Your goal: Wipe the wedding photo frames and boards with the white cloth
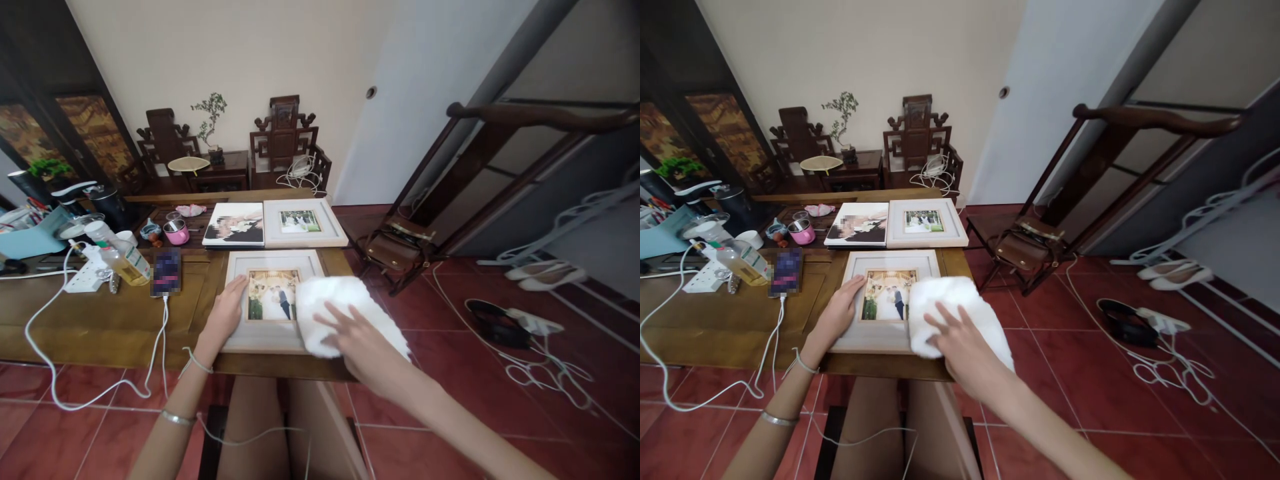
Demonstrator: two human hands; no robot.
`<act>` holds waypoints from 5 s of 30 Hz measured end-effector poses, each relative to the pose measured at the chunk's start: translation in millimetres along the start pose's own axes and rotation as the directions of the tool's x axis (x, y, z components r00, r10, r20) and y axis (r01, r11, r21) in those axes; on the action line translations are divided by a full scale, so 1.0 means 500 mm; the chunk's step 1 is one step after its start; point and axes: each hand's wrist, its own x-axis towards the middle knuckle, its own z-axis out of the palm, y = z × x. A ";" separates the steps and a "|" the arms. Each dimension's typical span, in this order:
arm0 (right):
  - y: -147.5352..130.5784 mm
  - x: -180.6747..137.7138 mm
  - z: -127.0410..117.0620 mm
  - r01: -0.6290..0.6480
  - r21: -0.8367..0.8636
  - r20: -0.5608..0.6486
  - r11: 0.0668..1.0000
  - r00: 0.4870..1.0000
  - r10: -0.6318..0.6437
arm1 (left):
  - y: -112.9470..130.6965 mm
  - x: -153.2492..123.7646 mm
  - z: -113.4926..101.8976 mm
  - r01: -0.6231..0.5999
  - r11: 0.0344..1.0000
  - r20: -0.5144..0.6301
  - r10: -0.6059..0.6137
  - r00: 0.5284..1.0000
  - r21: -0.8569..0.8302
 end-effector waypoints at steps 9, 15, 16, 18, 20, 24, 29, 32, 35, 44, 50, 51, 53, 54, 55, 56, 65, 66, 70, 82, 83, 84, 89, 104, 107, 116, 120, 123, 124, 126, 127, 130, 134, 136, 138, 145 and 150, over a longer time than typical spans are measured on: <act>0.049 0.037 -0.047 -0.150 0.010 -0.096 0.989 0.984 0.150 | -0.009 -0.008 0.004 -0.023 1.000 0.009 0.023 1.000 0.004; 0.106 0.205 -0.032 -0.193 -0.117 -0.322 0.974 0.935 0.146 | -0.001 -0.006 0.000 -0.078 0.996 -0.035 0.077 0.996 -0.031; 0.099 0.218 -0.024 -0.169 -0.122 -0.288 0.978 0.949 0.128 | 0.000 -0.006 -0.002 -0.082 0.996 -0.037 0.080 0.996 -0.036; 0.078 0.224 -0.005 -0.147 -0.120 -0.224 0.982 0.968 0.118 | 0.002 -0.005 -0.006 -0.079 0.996 -0.037 0.077 0.996 -0.043; 0.053 0.204 0.012 -0.144 -0.112 -0.181 0.983 0.976 0.122 | 0.002 -0.006 -0.009 -0.073 0.996 -0.034 0.071 0.997 -0.047; 0.005 0.111 0.025 -0.088 -0.075 -0.079 0.993 0.993 0.082 | 0.000 -0.010 -0.007 -0.069 0.997 -0.044 0.067 0.997 -0.044; -0.047 -0.008 0.010 -0.007 0.083 0.070 0.997 0.998 0.001 | -0.001 -0.014 -0.001 -0.070 0.997 -0.073 0.069 0.995 -0.018; -0.050 -0.024 0.006 0.024 0.156 0.052 0.988 0.998 -0.033 | -0.003 -0.013 0.001 -0.063 0.998 -0.071 0.062 0.996 -0.010; -0.016 0.019 0.016 -0.007 0.131 -0.070 0.991 0.997 0.016 | -0.007 -0.011 0.001 -0.067 0.998 -0.060 0.067 0.996 0.002; 0.123 0.227 0.006 -0.181 -0.014 -0.306 0.983 0.937 0.168 | -0.011 -0.010 0.001 -0.083 0.996 -0.064 0.084 0.994 0.024; 0.063 0.159 0.010 -0.089 -0.064 -0.192 0.994 0.978 0.075 | -0.012 -0.011 0.004 -0.086 0.996 -0.090 0.086 0.992 0.004; 0.047 0.133 0.006 -0.067 -0.047 -0.158 0.997 0.986 0.059 | -0.012 -0.011 0.004 -0.085 0.996 -0.084 0.085 0.993 0.002; 0.018 0.079 -0.008 -0.017 0.018 -0.069 1.000 0.997 0.018 | -0.013 -0.009 0.003 -0.088 0.996 -0.072 0.088 0.994 0.000; 0.009 0.055 -0.018 -0.003 0.057 -0.025 0.998 1.000 0.004 | -0.014 -0.009 0.003 -0.092 0.996 -0.070 0.092 0.993 -0.001; 0.005 0.034 -0.027 0.000 0.095 0.006 0.996 1.000 0.000 | -0.015 -0.009 0.004 -0.098 0.995 -0.071 0.098 0.993 0.000; 0.005 0.019 -0.036 -0.008 0.127 0.017 0.992 1.000 0.006 | -0.016 -0.010 0.004 -0.104 0.995 -0.074 0.104 0.992 0.001; 0.123 0.116 -0.052 -0.245 -0.022 -0.443 0.969 0.872 0.210 | -0.015 -0.008 0.012 -0.072 0.997 -0.075 0.074 0.994 0.029; 0.128 0.139 -0.045 -0.247 -0.078 -0.453 0.966 0.872 0.187 | -0.016 -0.008 0.013 -0.074 0.997 -0.079 0.077 0.994 0.031; 0.115 0.197 -0.003 -0.097 -0.226 -0.287 0.969 0.958 0.029 | -0.025 -0.014 0.022 -0.089 0.995 -0.081 0.092 0.992 0.046; -0.002 0.007 0.033 0.027 -0.015 -0.043 1.000 0.999 -0.028 | -0.026 -0.016 0.026 -0.064 0.996 -0.057 0.068 0.996 0.062; -0.005 -0.004 0.031 0.043 0.013 -0.026 0.999 0.999 -0.043 | -0.026 -0.016 0.026 -0.058 0.996 -0.050 0.061 0.997 0.061; -0.005 -0.011 0.029 0.055 0.039 -0.016 0.998 0.998 -0.054 | -0.027 -0.016 0.027 -0.052 0.997 -0.043 0.055 0.998 0.059; 0.031 0.017 0.036 0.018 0.083 -0.140 0.996 0.990 -0.006 | -0.034 -0.016 0.030 -0.035 0.999 -0.028 0.036 0.999 0.032; 0.034 0.087 0.044 -0.014 -0.012 -0.196 1.000 0.981 0.011 | -0.033 -0.009 0.028 -0.002 1.000 -0.027 0.003 1.000 0.023; 0.001 0.020 0.048 0.033 0.045 -0.123 0.998 0.992 -0.027 | -0.032 -0.009 0.027 -0.026 0.999 -0.038 0.026 0.999 0.024; 0.011 0.042 0.049 0.022 0.102 -0.210 0.995 0.978 0.000 | -0.033 -0.011 0.027 -0.037 0.999 -0.026 0.038 0.999 0.034; 0.058 0.145 0.027 -0.078 0.058 -0.275 0.995 0.957 0.092 | -0.032 -0.011 0.023 -0.026 1.000 -0.013 0.026 1.000 0.015; 0.067 0.207 0.008 -0.110 -0.009 -0.288 0.994 0.952 0.103 | -0.027 -0.012 0.021 -0.023 1.000 -0.028 0.023 0.999 0.005; 0.063 0.219 0.007 -0.106 -0.036 -0.283 0.994 0.955 0.092 | -0.025 -0.012 0.021 -0.020 1.000 -0.031 0.020 0.999 0.005; 0.048 0.228 0.011 -0.077 -0.080 -0.255 0.994 0.965 0.055 | -0.022 -0.013 0.022 -0.006 1.000 -0.031 0.006 0.999 0.005; 0.037 0.224 0.016 -0.056 -0.091 -0.234 0.994 0.972 0.033 | -0.021 -0.013 0.022 0.001 1.000 -0.029 -0.001 1.000 0.004; -0.001 0.183 0.034 0.017 -0.066 -0.152 0.998 0.988 -0.027 | -0.022 -0.014 0.025 -0.006 1.000 -0.032 0.006 0.999 -0.003; -0.053 0.088 0.028 0.091 0.082 -0.030 0.992 0.996 -0.089 | -0.025 -0.016 0.028 -0.035 0.999 -0.065 0.034 0.997 -0.006; -0.073 0.044 0.014 0.118 0.182 0.017 0.976 0.992 -0.123 | -0.024 -0.016 0.029 -0.032 0.999 -0.063 0.032 0.997 0.000; -0.083 0.018 0.002 0.141 0.265 0.032 0.954 0.987 -0.155 | -0.023 -0.017 0.029 -0.029 1.000 -0.052 0.029 0.998 0.010; -0.015 0.103 0.030 0.020 0.184 -0.151 0.983 0.989 0.008 | -0.022 -0.020 0.030 -0.035 0.999 -0.038 0.035 0.999 0.001; 0.051 0.246 0.013 -0.118 0.027 -0.311 0.993 0.943 0.120 | -0.023 -0.021 0.031 -0.041 0.999 -0.045 0.040 0.998 -0.016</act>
